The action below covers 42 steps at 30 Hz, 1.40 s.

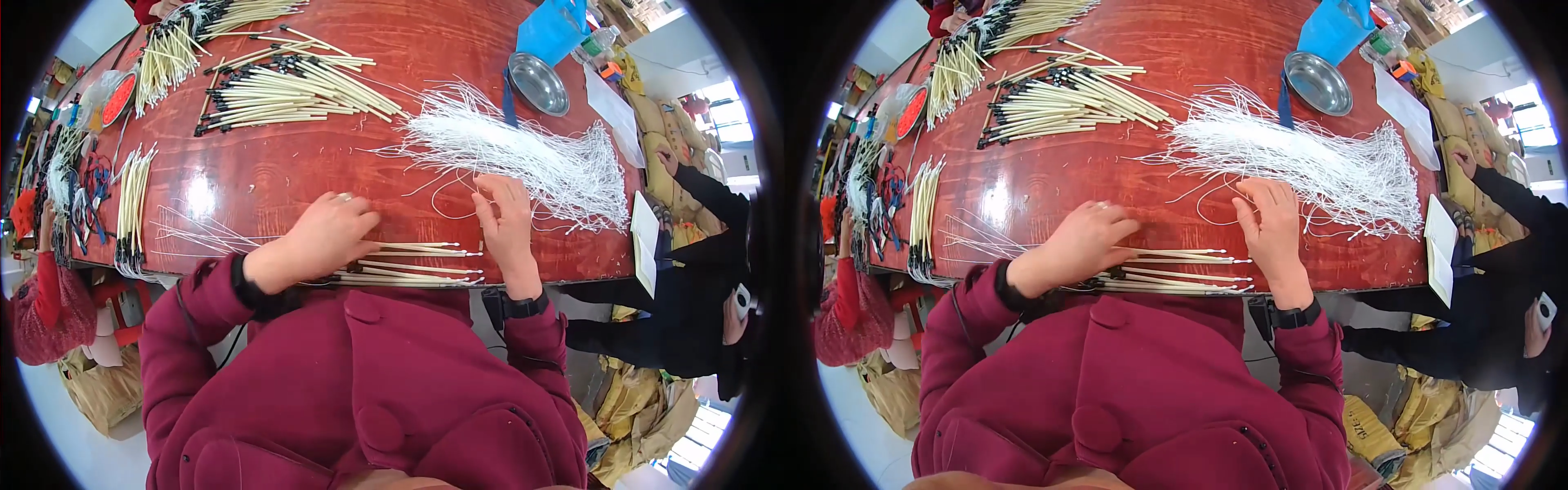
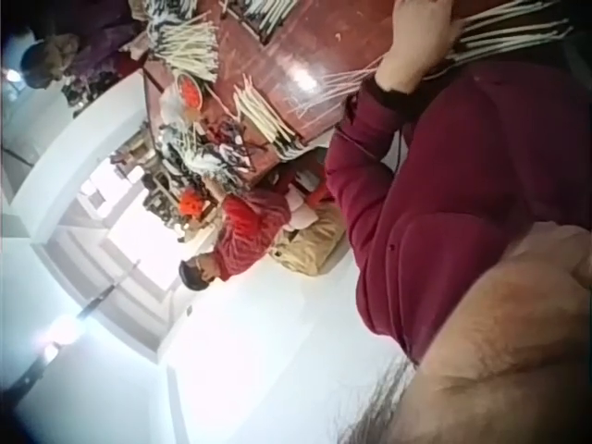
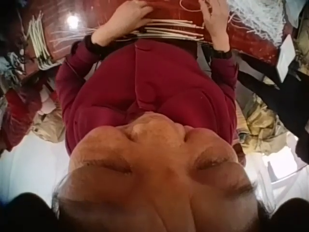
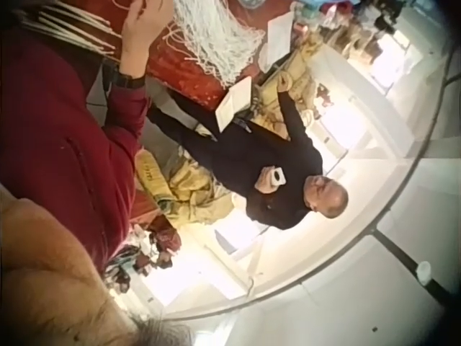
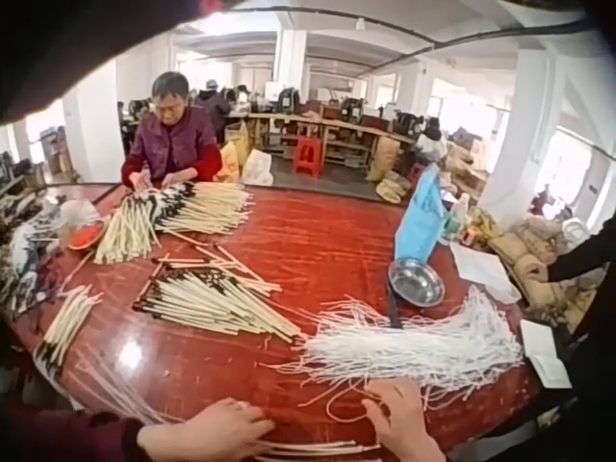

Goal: Tying bundles of white fibers onto wooden sticks to assemble duster heads.

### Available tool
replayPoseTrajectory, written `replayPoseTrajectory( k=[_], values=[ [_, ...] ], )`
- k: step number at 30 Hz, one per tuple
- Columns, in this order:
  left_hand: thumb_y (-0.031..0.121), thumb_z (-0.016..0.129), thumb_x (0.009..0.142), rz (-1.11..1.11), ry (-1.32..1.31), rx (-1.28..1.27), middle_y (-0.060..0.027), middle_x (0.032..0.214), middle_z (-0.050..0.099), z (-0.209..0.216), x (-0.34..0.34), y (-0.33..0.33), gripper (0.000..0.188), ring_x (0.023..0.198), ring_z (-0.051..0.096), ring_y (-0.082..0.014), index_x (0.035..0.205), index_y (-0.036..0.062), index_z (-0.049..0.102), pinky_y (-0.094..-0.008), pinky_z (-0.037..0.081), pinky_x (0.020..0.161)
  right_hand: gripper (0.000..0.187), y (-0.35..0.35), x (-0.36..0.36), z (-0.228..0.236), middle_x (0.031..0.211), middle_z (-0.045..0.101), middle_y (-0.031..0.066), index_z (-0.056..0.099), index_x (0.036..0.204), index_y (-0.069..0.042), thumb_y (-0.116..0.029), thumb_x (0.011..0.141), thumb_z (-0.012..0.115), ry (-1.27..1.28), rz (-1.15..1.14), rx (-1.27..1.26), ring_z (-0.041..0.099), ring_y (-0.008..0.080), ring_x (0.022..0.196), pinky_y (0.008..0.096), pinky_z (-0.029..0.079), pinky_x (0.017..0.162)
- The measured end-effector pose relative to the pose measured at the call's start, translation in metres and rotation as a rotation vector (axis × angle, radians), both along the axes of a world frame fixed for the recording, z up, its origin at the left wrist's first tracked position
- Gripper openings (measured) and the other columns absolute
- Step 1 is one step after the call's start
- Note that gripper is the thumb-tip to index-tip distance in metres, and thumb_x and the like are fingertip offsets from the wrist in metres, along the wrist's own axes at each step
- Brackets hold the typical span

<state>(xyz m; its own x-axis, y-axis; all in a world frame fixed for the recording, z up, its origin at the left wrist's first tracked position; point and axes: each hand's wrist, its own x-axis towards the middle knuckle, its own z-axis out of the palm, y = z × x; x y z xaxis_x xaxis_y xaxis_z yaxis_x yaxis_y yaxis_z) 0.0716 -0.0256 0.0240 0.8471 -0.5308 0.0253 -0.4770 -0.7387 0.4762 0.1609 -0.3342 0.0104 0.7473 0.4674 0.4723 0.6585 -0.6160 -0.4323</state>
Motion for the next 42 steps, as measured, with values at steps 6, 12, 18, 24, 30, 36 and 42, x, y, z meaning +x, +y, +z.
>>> replayPoseTrajectory(
  k=[6,12,18,24,30,36,42],
  values=[
    [0.017,0.069,0.088,-0.205,-0.192,-0.056,-0.0128,0.104,0.060,-0.026,0.059,-0.063,0.018,0.090,0.068,-0.0320,0.101,0.0052,0.063,-0.0429,0.056,0.075,0.017,0.001,-0.009,-0.002,0.104,0.070,0.0102,0.071,0.108,-0.006,-0.009,0.092,0.070,0.044,-0.045,0.060,0.062,0.0327,0.098,0.0424,0.048,0.088],
    [0.014,0.058,0.093,-0.285,-0.148,-0.009,-0.0166,0.109,0.059,-0.042,0.081,-0.083,0.015,0.086,0.070,-0.0313,0.095,0.0011,0.065,-0.0417,0.058,0.068,0.016,-0.011,-0.013,-0.009,0.100,0.070,0.0139,0.070,0.107,-0.003,-0.005,0.091,0.068,0.047,-0.003,0.024,0.064,0.0348,0.096,0.0435,0.049,0.086],
    [0.014,0.060,0.095,-0.197,-0.034,-0.274,-0.0196,0.101,0.063,-0.056,0.080,-0.087,0.015,0.081,0.068,-0.0415,0.099,-0.0002,0.058,-0.0490,0.054,0.071,0.021,-0.010,-0.022,-0.014,0.103,0.069,0.0135,0.069,0.110,-0.002,-0.006,0.089,0.071,0.142,0.043,-0.002,0.062,0.0334,0.095,0.0423,0.049,0.086],
    [0.016,0.064,0.094,-0.032,0.107,-0.488,-0.0208,0.089,0.069,-0.042,0.078,-0.084,0.019,0.086,0.068,-0.0435,0.105,0.0027,0.057,-0.0525,0.052,0.074,0.029,0.004,-0.022,-0.001,0.110,0.069,0.0135,0.069,0.113,-0.001,-0.004,0.085,0.075,0.196,0.014,-0.012,0.062,0.0318,0.097,0.0400,0.050,0.088],
    [0.016,0.066,0.093,0.033,0.077,-0.561,-0.0192,0.088,0.069,-0.029,0.065,-0.095,0.017,0.085,0.067,-0.0425,0.101,0.0040,0.058,-0.0529,0.052,0.073,0.022,0.008,-0.020,-0.004,0.099,0.072,0.0107,0.073,0.100,-0.003,-0.002,0.079,0.079,0.107,0.102,-0.039,0.062,0.0286,0.092,0.0396,0.047,0.085],
    [0.018,0.069,0.091,0.034,-0.018,-0.496,-0.0161,0.085,0.070,-0.034,0.067,-0.077,0.014,0.085,0.068,-0.0398,0.092,0.0046,0.065,-0.0500,0.054,0.073,0.009,0.009,-0.022,-0.004,0.087,0.073,0.0079,0.073,0.085,-0.004,-0.003,0.079,0.079,0.076,0.093,-0.022,0.064,0.0262,0.087,0.0384,0.045,0.082],
    [0.014,0.071,0.090,0.217,-0.094,-0.616,-0.0152,0.085,0.070,-0.019,0.061,-0.031,0.013,0.082,0.070,-0.0334,0.091,0.0015,0.071,-0.0414,0.055,0.073,0.006,-0.015,-0.019,-0.017,0.090,0.076,0.0064,0.076,0.086,-0.008,-0.010,0.082,0.080,0.020,0.066,-0.046,0.067,0.0239,0.084,0.0384,0.043,0.079]
  ],
)
